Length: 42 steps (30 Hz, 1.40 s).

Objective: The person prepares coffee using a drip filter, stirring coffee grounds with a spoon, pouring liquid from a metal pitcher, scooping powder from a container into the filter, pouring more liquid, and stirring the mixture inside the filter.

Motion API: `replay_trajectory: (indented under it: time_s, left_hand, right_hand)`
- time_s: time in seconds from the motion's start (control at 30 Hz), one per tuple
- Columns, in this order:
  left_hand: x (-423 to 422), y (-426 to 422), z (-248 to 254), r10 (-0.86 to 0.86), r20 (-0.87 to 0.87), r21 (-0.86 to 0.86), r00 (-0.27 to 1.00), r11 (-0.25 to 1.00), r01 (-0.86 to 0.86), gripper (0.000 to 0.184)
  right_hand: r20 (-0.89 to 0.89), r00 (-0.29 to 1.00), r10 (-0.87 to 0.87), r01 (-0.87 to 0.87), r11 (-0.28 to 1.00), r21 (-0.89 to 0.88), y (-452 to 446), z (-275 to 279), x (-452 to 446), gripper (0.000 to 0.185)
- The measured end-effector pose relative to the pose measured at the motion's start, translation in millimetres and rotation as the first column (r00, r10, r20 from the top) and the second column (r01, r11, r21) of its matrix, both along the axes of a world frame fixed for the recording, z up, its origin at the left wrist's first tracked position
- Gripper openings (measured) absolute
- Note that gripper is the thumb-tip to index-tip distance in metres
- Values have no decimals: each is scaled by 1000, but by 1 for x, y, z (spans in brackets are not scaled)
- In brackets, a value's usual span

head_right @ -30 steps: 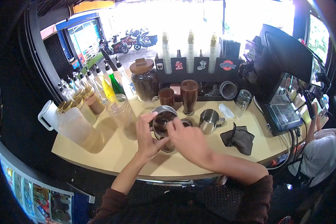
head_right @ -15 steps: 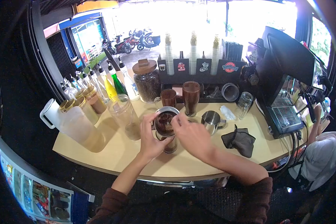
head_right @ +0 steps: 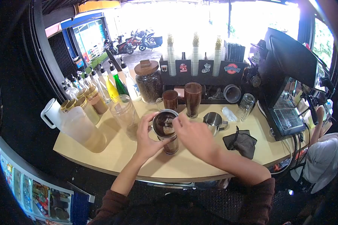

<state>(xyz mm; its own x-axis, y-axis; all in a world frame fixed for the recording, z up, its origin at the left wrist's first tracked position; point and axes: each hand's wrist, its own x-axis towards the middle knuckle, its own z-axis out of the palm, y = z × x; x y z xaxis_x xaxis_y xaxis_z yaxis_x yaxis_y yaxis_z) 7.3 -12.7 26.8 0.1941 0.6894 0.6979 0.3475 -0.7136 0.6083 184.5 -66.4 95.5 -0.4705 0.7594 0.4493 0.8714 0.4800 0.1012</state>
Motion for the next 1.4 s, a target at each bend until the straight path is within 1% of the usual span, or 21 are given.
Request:
replay_trajectory:
  time_s: [0.07,0.13,0.2,0.23,0.3,0.37,0.47,0.53,0.6,0.63,0.7,0.73,0.8,0.9,1.07,1.13,1.2,1.23,1.3,1.33,1.4]
  left_hand:
    - [-3,4,1,3,46,-59,999,998,0,80]
    - [-7,10,0,27,-19,2,999,1000,-27,81]
    - [-6,8,3,7,17,-45,1000,999,-7,77]
    - [-6,7,4,-11,52,-89,999,996,16,73]
    - [-7,8,1,-6,31,-85,999,996,9,71]
    - [-7,7,-1,1,11,-78,1000,997,-1,70]
    - [-8,7,-2,-24,31,-163,999,986,29,71]
    - [-9,8,-5,2,-22,-190,1000,982,-6,74]
    - [-10,9,-7,-8,-13,-206,1000,978,5,75]
    - [-10,10,-8,-19,-5,-222,1000,975,18,75]
    - [-10,10,-7,-28,-1,-220,1000,975,27,74]
    - [-10,11,-7,-36,3,-219,999,975,36,74]
    - [-10,13,-9,-63,17,-220,998,973,66,75]
    - [-12,14,-11,-95,20,-222,995,970,97,77]
    - [-15,9,-10,-91,23,-191,996,977,94,78]
    - [-17,6,-7,-68,-77,-71,995,996,63,77]
    - [-21,1,-4,-52,-139,-22,989,999,49,76]
    - [-23,-2,-2,-31,-199,24,979,999,36,74]
    - [-28,-9,1,-24,-219,24,975,999,30,71]
    - [-31,-12,1,-16,-241,16,970,1000,20,69]
    - [-38,-15,-2,7,-240,54,971,999,6,66]
  right_hand:
    - [-22,1000,6,-6,1000,-13,7,7,5,21]
    - [-45,999,16,-18,999,-34,8,8,5,19]
    - [-194,980,48,-63,995,-73,9,7,4,11]
    - [-194,980,48,-63,995,-75,10,7,4,11]
    - [-298,950,97,-123,990,-69,11,8,3,10]
    - [-328,937,121,-147,987,-57,13,7,2,10]
    - [-353,921,167,-190,981,-33,18,4,2,11]
    - [-349,918,189,-210,977,-22,21,0,4,13]
    - [-243,930,275,-272,961,44,27,-8,10,23]
    - [-242,930,276,-273,961,44,30,-12,13,23]
    - [-106,911,400,-389,915,106,35,-18,20,28]
    - [-105,910,400,-390,915,107,33,-18,21,28]
    - [54,893,448,-451,884,125,28,-18,23,38]
    - [86,884,459,-467,871,153,18,-24,22,46]
    - [79,911,406,-413,904,113,7,-27,22,49]
    - [85,919,385,-392,916,88,4,-29,23,49]
    - [-81,925,370,-368,929,39,1,-30,24,49]
    - [-76,927,368,-366,930,43,-2,-30,25,49]
    - [-240,928,285,-292,956,4,-9,-28,31,51]
    - [-236,929,285,-291,957,7,-11,-30,35,51]
    - [-351,924,153,-159,987,12,-15,-37,40,57]
